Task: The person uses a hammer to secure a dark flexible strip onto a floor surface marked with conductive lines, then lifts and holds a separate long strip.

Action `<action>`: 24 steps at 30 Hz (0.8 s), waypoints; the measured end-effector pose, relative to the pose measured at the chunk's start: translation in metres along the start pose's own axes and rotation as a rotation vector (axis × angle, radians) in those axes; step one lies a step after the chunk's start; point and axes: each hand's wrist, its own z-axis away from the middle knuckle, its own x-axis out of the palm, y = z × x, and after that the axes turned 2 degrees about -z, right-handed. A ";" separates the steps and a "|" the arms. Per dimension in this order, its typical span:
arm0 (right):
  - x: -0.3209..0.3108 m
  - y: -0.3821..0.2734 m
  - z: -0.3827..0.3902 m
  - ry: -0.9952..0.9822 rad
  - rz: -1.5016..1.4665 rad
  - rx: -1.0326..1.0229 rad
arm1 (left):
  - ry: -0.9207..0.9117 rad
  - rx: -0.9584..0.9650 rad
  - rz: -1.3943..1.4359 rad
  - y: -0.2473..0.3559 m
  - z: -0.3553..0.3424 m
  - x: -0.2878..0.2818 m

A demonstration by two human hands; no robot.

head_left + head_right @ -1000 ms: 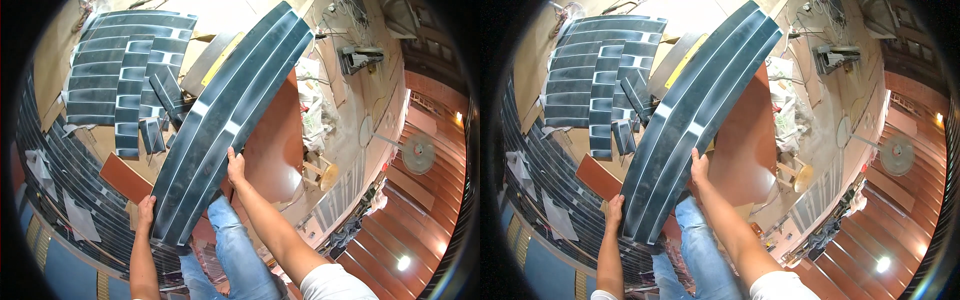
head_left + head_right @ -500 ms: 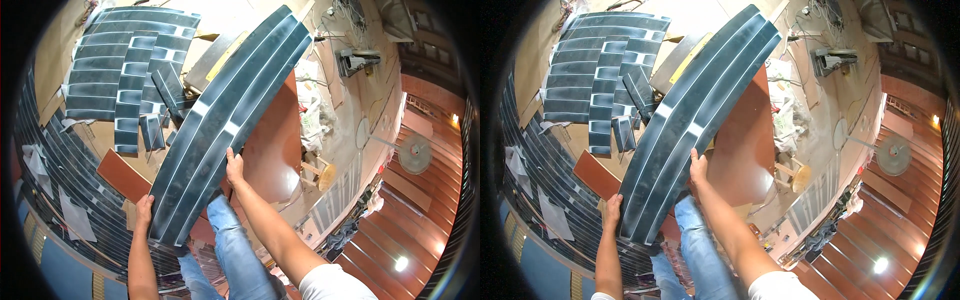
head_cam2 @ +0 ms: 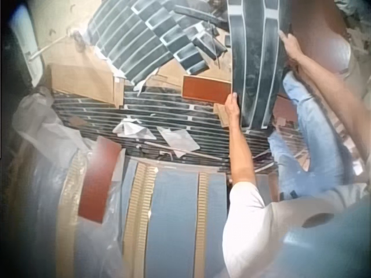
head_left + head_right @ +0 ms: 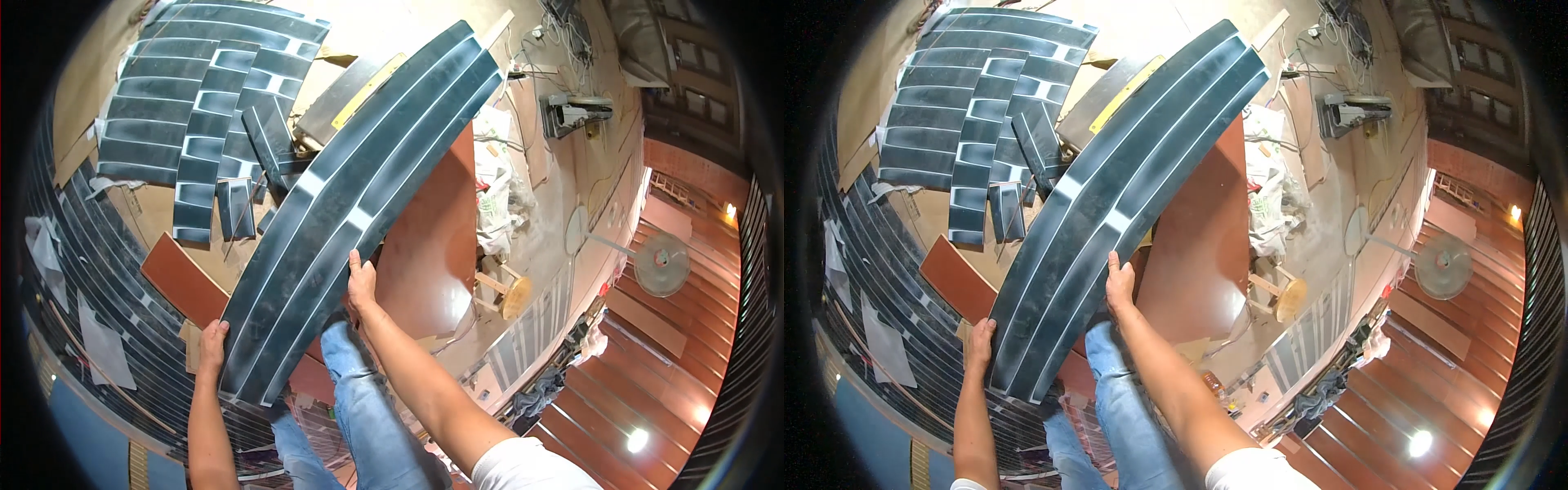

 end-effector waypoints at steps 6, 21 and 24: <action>-0.007 0.016 0.000 -0.015 0.088 -0.053 | -0.070 -0.025 -0.127 -0.002 0.003 -0.004; -0.011 0.011 0.007 -0.215 -0.396 0.172 | 0.000 0.008 -0.053 -0.020 0.018 -0.005; -0.030 0.006 -0.038 -0.166 -0.346 0.088 | -0.015 0.000 -0.008 -0.018 0.014 -0.001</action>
